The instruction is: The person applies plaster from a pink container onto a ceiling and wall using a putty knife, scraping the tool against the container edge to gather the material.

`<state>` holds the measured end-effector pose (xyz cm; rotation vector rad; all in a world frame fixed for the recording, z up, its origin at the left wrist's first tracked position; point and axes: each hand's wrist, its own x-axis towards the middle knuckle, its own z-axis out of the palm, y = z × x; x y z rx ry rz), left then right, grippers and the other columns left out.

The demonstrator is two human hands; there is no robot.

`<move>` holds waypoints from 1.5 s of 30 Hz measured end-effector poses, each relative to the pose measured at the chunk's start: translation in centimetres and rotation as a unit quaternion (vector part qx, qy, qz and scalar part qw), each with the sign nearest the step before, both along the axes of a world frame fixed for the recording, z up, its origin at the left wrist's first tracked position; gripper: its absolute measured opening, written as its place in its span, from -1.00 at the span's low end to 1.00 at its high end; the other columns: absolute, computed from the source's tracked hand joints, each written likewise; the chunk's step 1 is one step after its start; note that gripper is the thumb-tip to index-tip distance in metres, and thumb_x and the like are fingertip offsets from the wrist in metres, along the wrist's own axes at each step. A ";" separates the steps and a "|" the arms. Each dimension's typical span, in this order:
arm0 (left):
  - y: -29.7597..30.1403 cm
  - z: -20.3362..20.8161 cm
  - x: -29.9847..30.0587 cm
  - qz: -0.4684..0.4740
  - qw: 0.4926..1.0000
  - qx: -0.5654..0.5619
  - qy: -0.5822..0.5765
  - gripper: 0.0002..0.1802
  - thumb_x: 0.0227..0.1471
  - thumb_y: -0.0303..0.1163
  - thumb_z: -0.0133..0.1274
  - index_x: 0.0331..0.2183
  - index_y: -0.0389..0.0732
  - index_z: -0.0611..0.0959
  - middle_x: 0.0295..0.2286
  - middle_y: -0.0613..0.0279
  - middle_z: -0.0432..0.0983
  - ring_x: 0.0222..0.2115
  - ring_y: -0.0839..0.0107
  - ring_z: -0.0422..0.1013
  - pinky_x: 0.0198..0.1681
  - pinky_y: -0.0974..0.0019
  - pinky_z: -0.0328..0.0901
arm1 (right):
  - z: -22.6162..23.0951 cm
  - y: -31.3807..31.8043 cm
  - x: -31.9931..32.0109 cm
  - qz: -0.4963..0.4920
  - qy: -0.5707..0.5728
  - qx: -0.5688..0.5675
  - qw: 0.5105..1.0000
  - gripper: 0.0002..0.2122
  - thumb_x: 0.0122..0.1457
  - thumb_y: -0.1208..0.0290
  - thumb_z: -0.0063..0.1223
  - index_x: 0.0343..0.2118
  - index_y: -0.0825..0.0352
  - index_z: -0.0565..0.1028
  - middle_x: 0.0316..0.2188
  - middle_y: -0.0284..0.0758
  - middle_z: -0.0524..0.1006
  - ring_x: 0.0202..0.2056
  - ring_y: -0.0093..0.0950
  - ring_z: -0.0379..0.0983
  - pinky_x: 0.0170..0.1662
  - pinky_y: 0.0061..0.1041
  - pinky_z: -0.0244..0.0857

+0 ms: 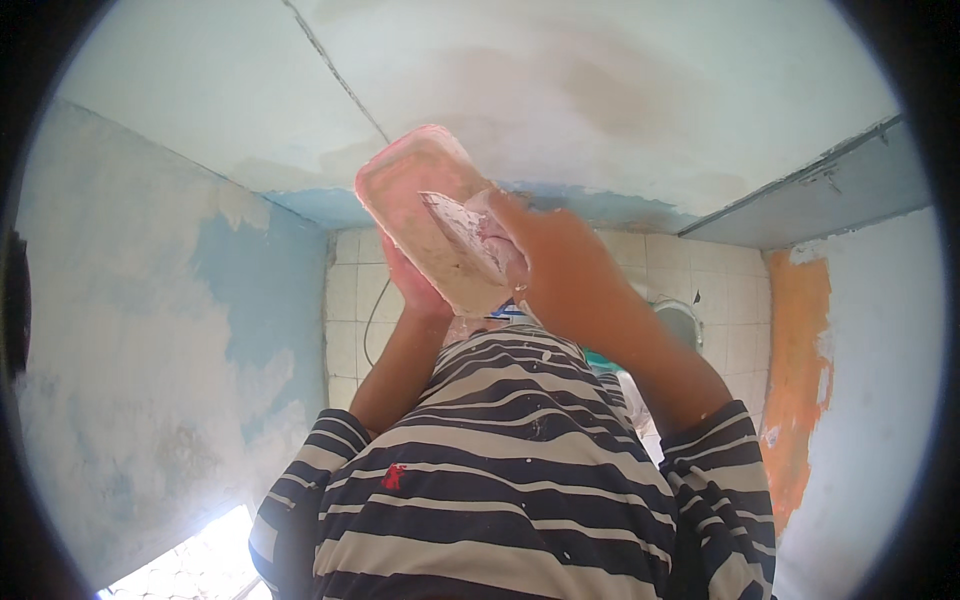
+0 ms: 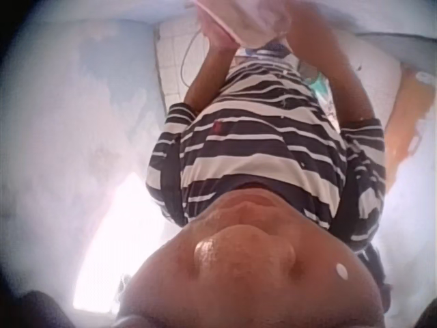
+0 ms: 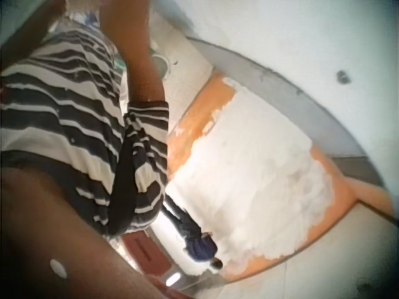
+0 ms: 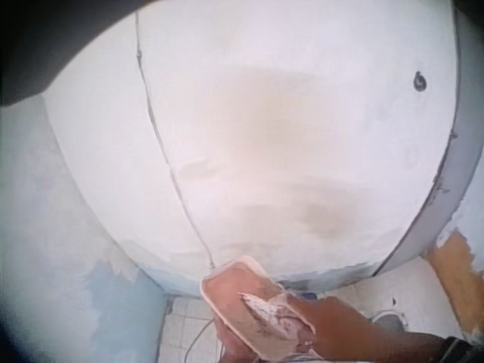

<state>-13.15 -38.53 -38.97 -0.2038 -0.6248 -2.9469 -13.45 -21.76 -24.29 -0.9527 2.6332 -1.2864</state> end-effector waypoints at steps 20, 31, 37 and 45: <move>13.7 4.2 -1.7 0.134 0.985 -0.096 0.043 -0.30 0.27 0.19 -0.37 0.19 -0.12 0.28 0.06 0.12 0.34 0.02 0.19 0.38 0.02 0.09 0.35 | 3.2 11.9 -1.7 0.014 0.003 -0.127 0.992 -0.74 0.15 0.54 0.03 -0.08 0.39 0.42 -0.39 -0.06 0.59 -0.43 -0.13 0.55 -0.33 -0.36 0.36; 16.1 4.1 -1.6 0.106 0.993 -0.053 0.024 -0.30 0.27 0.20 -0.36 0.20 -0.10 0.27 0.06 0.11 0.35 0.01 0.20 0.39 0.01 0.12 0.37 | 4.0 14.9 -2.1 0.039 0.006 -0.128 0.991 -0.68 0.12 0.56 0.07 -0.03 0.38 0.41 -0.43 -0.02 0.57 -0.42 -0.12 0.55 -0.36 -0.35 0.34; 15.8 4.5 -0.7 0.091 0.995 -0.036 0.035 -0.31 0.25 0.21 -0.28 0.19 -0.06 0.27 0.07 0.21 0.32 0.05 0.27 0.34 0.08 0.12 0.32 | 3.2 15.7 -1.8 0.091 0.000 -0.008 0.996 -0.71 0.14 0.51 0.12 -0.06 0.35 0.43 -0.42 -0.09 0.61 -0.36 -0.22 0.61 -0.29 -0.42 0.39; 17.3 4.6 -0.3 0.100 0.993 -0.048 0.048 -0.34 0.26 0.19 -0.27 0.18 -0.05 0.29 0.07 0.23 0.31 0.06 0.30 0.32 0.08 0.14 0.31 | 5.2 16.3 -2.3 0.074 -0.006 -0.113 0.991 -0.68 0.15 0.61 0.05 -0.01 0.39 0.41 -0.31 -0.05 0.61 -0.29 -0.20 0.62 -0.15 -0.49 0.43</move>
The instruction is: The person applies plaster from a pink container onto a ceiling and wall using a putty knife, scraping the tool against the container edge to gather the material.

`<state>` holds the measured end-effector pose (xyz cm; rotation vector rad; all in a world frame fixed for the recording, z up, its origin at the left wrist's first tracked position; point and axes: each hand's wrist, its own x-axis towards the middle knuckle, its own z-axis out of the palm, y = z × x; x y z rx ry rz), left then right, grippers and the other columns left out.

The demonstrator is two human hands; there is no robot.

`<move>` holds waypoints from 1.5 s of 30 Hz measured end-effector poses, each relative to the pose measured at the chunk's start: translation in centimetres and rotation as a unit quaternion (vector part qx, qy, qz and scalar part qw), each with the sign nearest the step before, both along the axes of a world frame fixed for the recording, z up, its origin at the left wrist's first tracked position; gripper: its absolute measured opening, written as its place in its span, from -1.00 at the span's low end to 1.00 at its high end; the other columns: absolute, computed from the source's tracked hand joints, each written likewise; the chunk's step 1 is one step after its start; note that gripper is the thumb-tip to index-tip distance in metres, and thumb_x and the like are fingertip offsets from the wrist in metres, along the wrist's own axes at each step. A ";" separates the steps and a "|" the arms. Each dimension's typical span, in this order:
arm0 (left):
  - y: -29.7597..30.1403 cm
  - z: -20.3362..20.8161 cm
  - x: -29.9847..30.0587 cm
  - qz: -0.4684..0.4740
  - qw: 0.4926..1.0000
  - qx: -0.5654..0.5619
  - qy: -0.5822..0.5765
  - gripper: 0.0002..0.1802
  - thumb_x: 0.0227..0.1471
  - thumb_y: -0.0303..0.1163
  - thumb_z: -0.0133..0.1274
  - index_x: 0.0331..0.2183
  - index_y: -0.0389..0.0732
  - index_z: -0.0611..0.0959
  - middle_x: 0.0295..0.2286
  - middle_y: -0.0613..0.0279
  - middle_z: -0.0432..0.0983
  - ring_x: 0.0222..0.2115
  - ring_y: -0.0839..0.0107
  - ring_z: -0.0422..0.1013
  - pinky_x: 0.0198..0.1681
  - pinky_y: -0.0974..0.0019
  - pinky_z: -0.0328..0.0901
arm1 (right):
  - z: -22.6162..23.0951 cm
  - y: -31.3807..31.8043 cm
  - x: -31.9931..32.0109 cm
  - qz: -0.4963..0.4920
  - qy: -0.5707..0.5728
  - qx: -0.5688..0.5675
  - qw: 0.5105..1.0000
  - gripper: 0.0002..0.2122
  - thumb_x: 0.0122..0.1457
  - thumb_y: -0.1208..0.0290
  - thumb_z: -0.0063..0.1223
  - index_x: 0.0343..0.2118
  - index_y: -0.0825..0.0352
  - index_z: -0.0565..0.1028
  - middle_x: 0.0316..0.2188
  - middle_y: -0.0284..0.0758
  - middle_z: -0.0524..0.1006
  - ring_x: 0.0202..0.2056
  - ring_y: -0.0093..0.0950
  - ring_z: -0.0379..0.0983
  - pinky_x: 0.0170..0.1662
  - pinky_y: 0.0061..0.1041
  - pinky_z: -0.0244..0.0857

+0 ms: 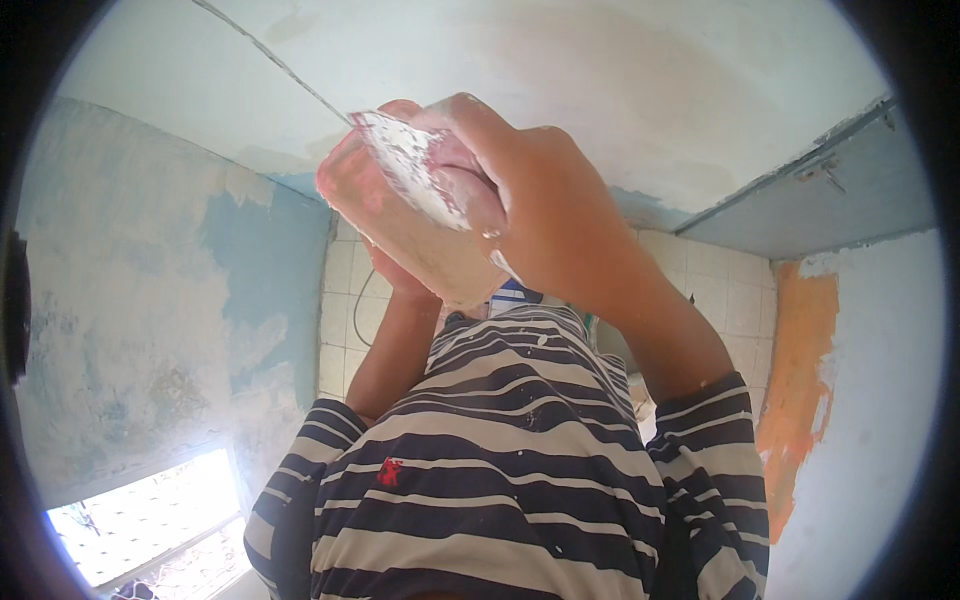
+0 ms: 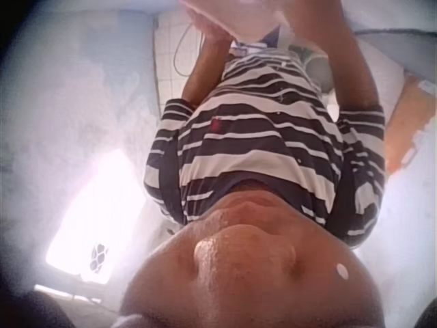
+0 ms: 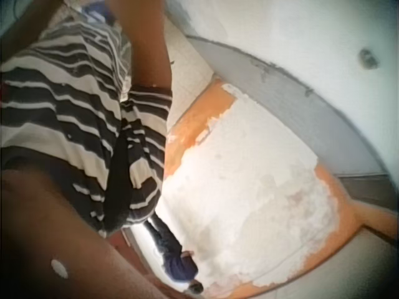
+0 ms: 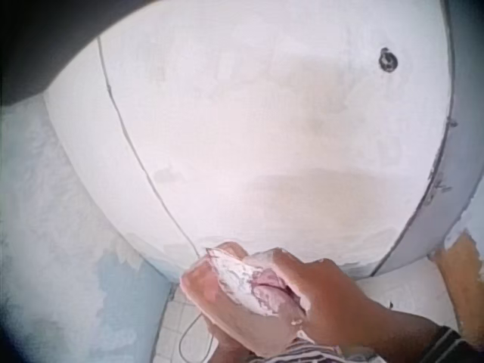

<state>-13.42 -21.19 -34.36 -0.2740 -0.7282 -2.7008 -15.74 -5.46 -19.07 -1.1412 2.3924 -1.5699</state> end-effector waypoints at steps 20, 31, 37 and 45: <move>0.9 -0.2 -0.2 0.045 0.996 0.007 -0.075 -0.40 0.29 0.12 -0.30 0.15 -0.07 0.33 0.03 0.24 0.37 0.03 0.29 0.35 0.05 0.14 0.32 | -1.9 0.6 -0.6 -0.022 0.015 0.080 0.996 -0.67 0.13 0.64 0.01 -0.01 0.37 0.42 -0.33 -0.02 0.59 -0.31 -0.14 0.59 -0.23 -0.42 0.40; 0.7 -0.3 -0.9 0.042 0.997 -0.024 -0.054 -0.38 0.27 0.15 -0.31 0.09 -0.11 0.37 -0.03 0.25 0.40 -0.04 0.36 0.39 0.00 0.19 0.34 | -0.5 1.5 -0.8 0.003 -0.031 0.098 0.995 -0.68 0.13 0.60 0.02 -0.02 0.35 0.42 -0.36 -0.04 0.60 -0.30 -0.13 0.58 -0.20 -0.39 0.39; -0.2 -2.0 -1.0 0.136 0.976 -0.173 -0.010 -0.45 0.29 0.08 -0.28 0.09 -0.11 0.36 -0.07 0.24 0.40 -0.07 0.41 0.39 -0.03 0.24 0.35 | -2.5 -0.8 0.7 -0.021 -0.028 0.135 0.990 -0.61 0.21 0.53 -0.01 0.11 0.29 0.30 -0.27 0.01 0.59 -0.23 -0.07 0.57 -0.15 -0.32 0.41; -1.5 -4.0 0.6 0.122 0.987 -0.100 -0.043 -0.36 0.29 0.15 -0.39 0.16 -0.11 0.30 0.02 0.18 0.35 0.02 0.25 0.36 0.03 0.13 0.34 | -5.4 -1.6 1.9 -0.011 -0.039 0.058 0.997 -0.56 0.22 0.52 -0.03 0.16 0.34 0.22 -0.19 0.06 0.55 -0.14 0.08 0.51 -0.09 -0.19 0.38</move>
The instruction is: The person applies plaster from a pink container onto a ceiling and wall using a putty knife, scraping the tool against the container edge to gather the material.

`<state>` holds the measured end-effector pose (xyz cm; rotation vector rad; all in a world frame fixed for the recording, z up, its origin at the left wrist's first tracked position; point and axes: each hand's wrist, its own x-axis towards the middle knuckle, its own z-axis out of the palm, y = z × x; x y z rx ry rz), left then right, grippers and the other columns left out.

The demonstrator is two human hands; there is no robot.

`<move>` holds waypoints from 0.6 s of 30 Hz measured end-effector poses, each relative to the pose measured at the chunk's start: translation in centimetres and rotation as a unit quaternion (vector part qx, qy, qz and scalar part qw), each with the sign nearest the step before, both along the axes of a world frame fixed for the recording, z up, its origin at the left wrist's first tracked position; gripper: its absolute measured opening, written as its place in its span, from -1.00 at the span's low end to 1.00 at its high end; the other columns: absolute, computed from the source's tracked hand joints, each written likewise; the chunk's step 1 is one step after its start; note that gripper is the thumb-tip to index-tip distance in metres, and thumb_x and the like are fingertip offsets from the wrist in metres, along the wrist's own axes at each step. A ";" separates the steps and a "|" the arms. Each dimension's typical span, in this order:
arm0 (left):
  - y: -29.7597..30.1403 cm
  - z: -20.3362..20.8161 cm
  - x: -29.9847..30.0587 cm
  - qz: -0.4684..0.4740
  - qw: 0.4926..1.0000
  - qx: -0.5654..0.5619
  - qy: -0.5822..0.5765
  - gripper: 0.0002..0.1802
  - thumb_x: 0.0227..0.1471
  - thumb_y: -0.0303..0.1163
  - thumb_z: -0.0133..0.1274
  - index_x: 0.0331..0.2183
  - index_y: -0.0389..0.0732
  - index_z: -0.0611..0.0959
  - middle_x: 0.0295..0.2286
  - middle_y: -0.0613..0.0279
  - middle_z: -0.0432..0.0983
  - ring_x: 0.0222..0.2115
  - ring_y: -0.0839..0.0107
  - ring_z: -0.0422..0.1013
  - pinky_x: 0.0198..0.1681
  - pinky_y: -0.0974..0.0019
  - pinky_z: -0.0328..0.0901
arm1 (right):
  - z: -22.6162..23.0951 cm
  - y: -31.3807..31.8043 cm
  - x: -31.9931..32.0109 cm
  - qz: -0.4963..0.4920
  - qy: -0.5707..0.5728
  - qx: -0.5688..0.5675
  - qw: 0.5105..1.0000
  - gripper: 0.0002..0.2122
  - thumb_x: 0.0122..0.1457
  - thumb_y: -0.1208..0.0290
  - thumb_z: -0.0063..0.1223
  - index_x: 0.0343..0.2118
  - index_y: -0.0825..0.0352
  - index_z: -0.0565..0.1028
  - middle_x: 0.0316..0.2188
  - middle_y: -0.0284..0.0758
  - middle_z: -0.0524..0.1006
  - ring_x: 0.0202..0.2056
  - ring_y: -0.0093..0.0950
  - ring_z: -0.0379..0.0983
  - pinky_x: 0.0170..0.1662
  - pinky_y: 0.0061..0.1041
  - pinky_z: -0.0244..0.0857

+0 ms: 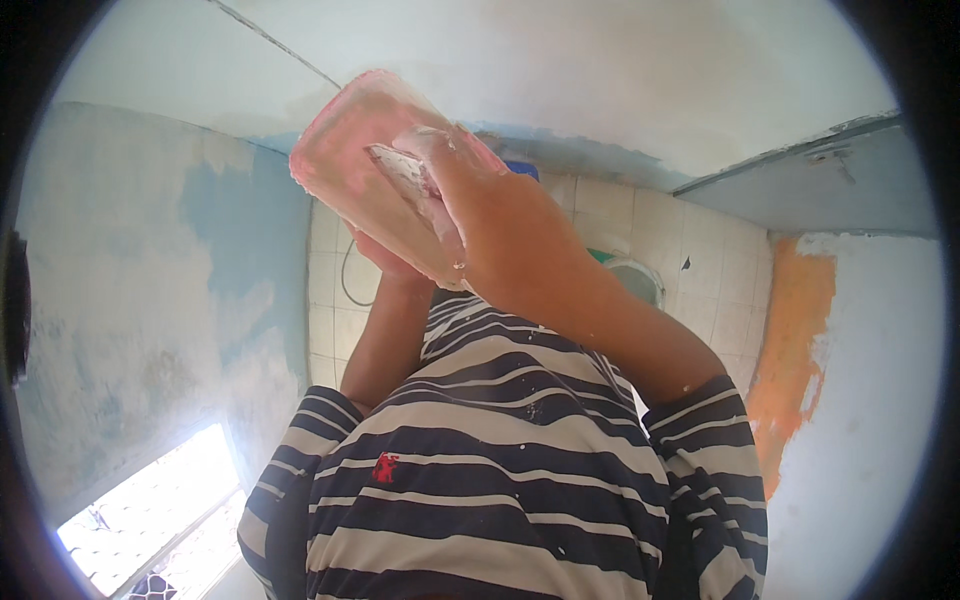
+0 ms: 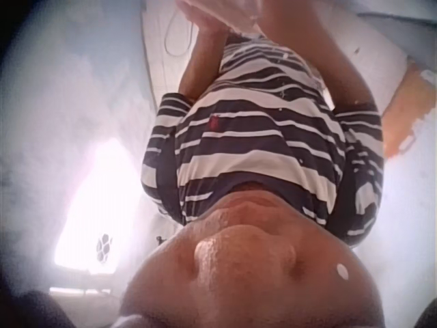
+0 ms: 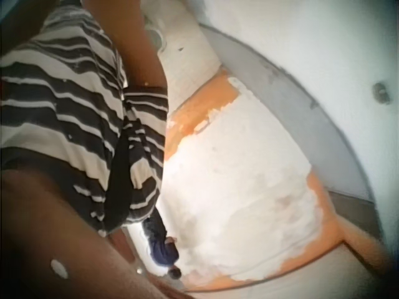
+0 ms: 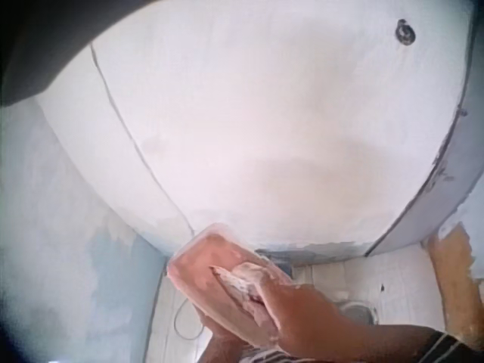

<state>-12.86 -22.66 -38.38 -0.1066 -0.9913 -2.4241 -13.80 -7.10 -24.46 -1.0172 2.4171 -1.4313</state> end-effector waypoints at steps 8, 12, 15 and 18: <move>-0.6 1.2 0.9 -0.043 0.995 0.090 0.010 -0.35 0.28 0.17 -0.38 0.17 -0.08 0.30 0.01 0.17 0.36 0.00 0.23 0.39 0.02 0.11 0.36 | 0.8 -0.3 -0.1 0.026 -0.066 0.060 0.996 -0.59 0.13 0.59 0.01 0.04 0.31 0.22 -0.17 0.08 0.50 -0.17 0.13 0.46 -0.11 -0.17 0.34; -1.2 0.8 0.9 -0.040 0.997 0.070 0.006 -0.35 0.27 0.17 -0.38 0.17 -0.08 0.30 0.01 0.18 0.37 0.00 0.23 0.39 0.00 0.11 0.36 | 0.3 -0.9 -0.4 0.035 -0.032 0.063 0.997 -0.60 0.14 0.58 0.02 0.04 0.29 0.21 -0.22 0.08 0.52 -0.17 0.11 0.47 -0.14 -0.19 0.34; -2.0 1.0 1.0 -0.031 0.998 0.053 0.017 -0.35 0.27 0.18 -0.40 0.16 -0.07 0.30 0.00 0.18 0.37 0.00 0.24 0.38 -0.01 0.12 0.37 | 0.4 -1.9 -0.4 0.027 -0.053 0.075 0.995 -0.53 0.15 0.57 0.03 0.12 0.29 0.20 -0.29 0.02 0.55 -0.23 0.09 0.48 -0.19 -0.20 0.36; -3.4 2.1 1.0 -0.038 0.997 0.072 -0.006 -0.34 0.27 0.17 -0.42 0.17 -0.07 0.30 0.02 0.19 0.36 0.03 0.23 0.35 0.03 0.12 0.33 | 0.3 -3.4 0.0 -0.007 0.000 0.125 0.992 -0.45 0.16 0.55 0.04 0.22 0.28 0.15 -0.34 -0.05 0.58 -0.31 0.03 0.53 -0.23 -0.23 0.37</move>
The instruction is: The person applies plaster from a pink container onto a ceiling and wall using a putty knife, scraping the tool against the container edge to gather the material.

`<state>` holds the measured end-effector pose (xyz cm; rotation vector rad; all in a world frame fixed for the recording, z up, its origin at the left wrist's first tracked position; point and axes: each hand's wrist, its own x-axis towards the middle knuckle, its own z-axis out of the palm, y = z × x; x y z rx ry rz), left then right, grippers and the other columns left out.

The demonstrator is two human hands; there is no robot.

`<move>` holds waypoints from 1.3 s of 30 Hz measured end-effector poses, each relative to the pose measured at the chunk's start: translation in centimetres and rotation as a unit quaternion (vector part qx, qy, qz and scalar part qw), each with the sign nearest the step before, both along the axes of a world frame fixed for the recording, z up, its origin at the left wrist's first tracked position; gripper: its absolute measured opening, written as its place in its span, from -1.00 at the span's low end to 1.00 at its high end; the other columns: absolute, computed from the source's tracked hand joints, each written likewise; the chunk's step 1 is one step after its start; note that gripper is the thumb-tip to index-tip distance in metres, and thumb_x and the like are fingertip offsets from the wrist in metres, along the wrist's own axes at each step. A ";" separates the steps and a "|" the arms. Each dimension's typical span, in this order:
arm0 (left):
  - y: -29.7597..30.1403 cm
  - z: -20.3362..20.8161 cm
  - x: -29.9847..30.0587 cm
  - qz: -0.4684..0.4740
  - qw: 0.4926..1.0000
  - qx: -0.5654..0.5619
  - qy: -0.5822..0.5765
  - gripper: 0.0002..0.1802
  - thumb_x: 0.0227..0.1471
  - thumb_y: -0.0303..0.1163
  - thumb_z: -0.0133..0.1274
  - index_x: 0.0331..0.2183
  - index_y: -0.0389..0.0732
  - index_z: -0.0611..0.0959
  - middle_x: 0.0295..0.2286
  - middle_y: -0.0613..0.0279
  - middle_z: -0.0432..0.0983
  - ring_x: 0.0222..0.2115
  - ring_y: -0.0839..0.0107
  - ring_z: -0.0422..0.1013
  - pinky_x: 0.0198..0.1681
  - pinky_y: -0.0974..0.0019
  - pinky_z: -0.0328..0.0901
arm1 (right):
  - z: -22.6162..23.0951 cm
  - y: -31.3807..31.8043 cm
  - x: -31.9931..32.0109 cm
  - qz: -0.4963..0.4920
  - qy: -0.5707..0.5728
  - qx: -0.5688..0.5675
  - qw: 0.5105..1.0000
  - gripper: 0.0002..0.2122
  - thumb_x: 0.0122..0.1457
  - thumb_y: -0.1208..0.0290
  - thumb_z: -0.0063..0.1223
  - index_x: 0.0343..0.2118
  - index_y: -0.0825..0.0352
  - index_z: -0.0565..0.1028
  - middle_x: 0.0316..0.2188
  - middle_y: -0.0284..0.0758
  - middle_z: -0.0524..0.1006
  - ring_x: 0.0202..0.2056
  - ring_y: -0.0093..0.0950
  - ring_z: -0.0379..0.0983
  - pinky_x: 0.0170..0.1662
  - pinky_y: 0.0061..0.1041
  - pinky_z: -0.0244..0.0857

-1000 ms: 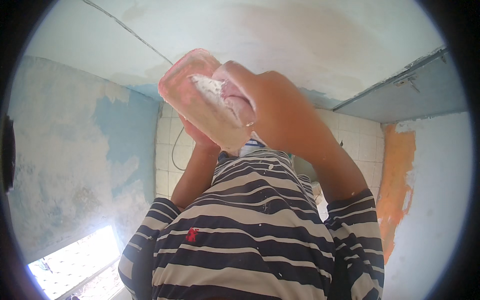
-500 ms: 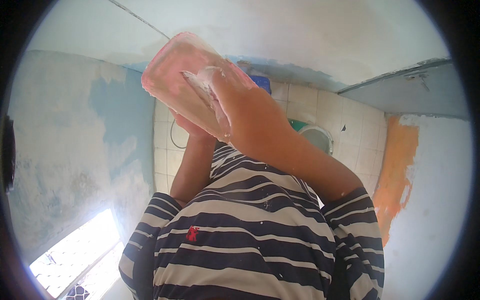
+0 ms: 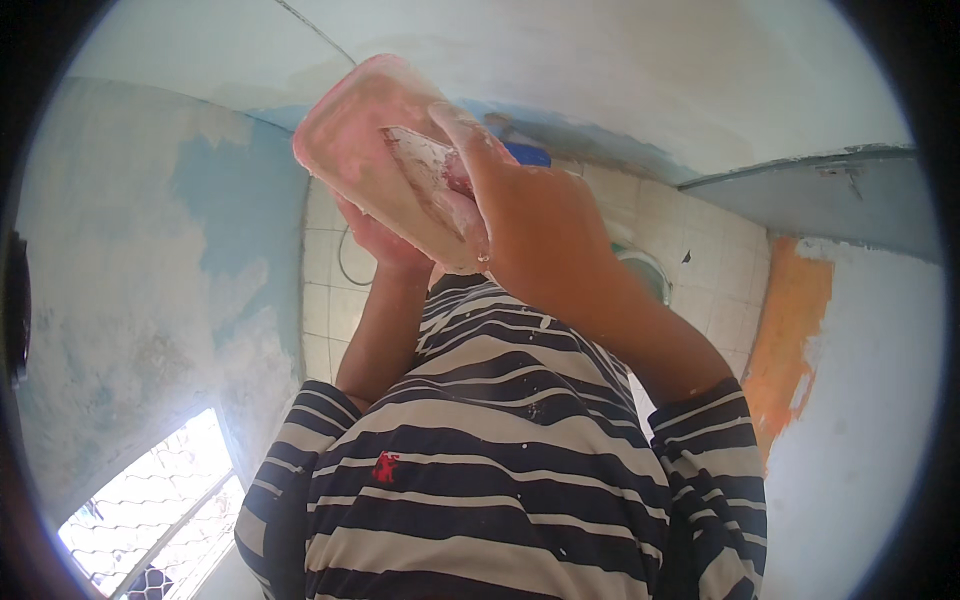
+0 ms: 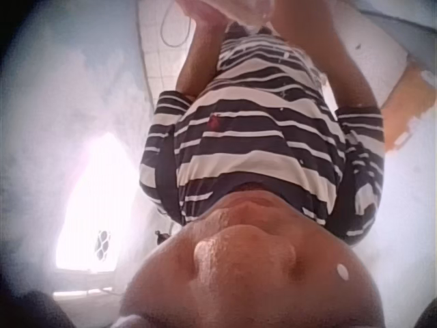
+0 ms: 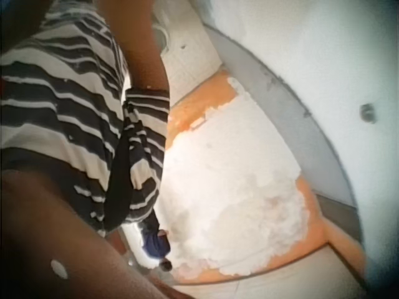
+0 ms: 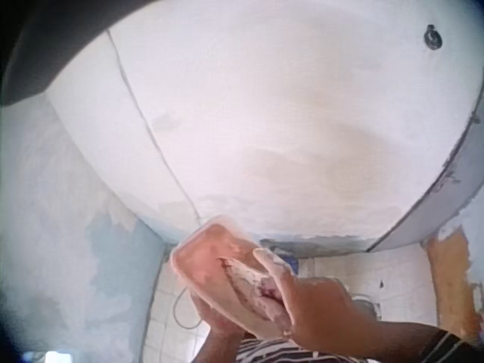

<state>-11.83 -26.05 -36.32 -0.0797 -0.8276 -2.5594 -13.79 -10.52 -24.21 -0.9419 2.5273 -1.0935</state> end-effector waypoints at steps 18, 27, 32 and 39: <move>-6.2 0.1 1.1 0.025 0.996 0.042 -0.077 -0.30 0.27 0.19 -0.38 0.21 -0.10 0.27 0.12 0.15 0.29 0.14 0.21 0.25 0.16 0.09 0.22 | -2.8 -7.4 2.1 -0.073 0.158 -0.081 0.981 -0.49 0.23 0.44 0.01 0.25 0.32 0.24 -0.29 -0.17 0.61 -0.28 -0.21 0.53 -0.11 -0.29 0.24; -9.5 0.0 1.2 -0.004 0.999 0.012 0.032 -0.34 0.29 0.14 -0.43 0.19 -0.12 0.29 0.09 0.18 0.32 0.10 0.25 0.30 0.12 0.11 0.26 | -2.0 -10.3 1.5 -0.057 0.186 -0.192 0.962 -0.39 0.19 0.52 -0.02 0.32 0.30 0.13 -0.15 -0.11 0.58 -0.31 -0.10 0.43 -0.10 -0.17 0.32; -10.7 -1.1 1.3 -0.005 0.998 -0.015 0.057 -0.36 0.30 0.10 -0.42 0.17 -0.14 0.29 0.06 0.15 0.34 0.06 0.23 0.34 0.05 0.13 0.32 | -1.8 -11.9 2.4 -0.039 0.131 -0.046 0.990 -0.39 0.19 0.54 -0.03 0.33 0.21 0.14 -0.08 -0.06 0.52 -0.30 -0.07 0.42 -0.11 -0.22 0.32; -11.8 0.4 0.4 -0.150 0.968 0.117 0.163 -0.21 0.23 0.28 -0.38 0.26 -0.07 0.20 0.16 0.14 0.25 0.16 0.17 0.24 0.18 0.05 0.22 | 0.5 -12.1 2.7 -0.029 0.173 -0.044 0.984 -0.35 0.18 0.55 -0.03 0.35 0.28 0.08 -0.23 0.01 0.57 -0.24 -0.05 0.44 -0.13 -0.22 0.37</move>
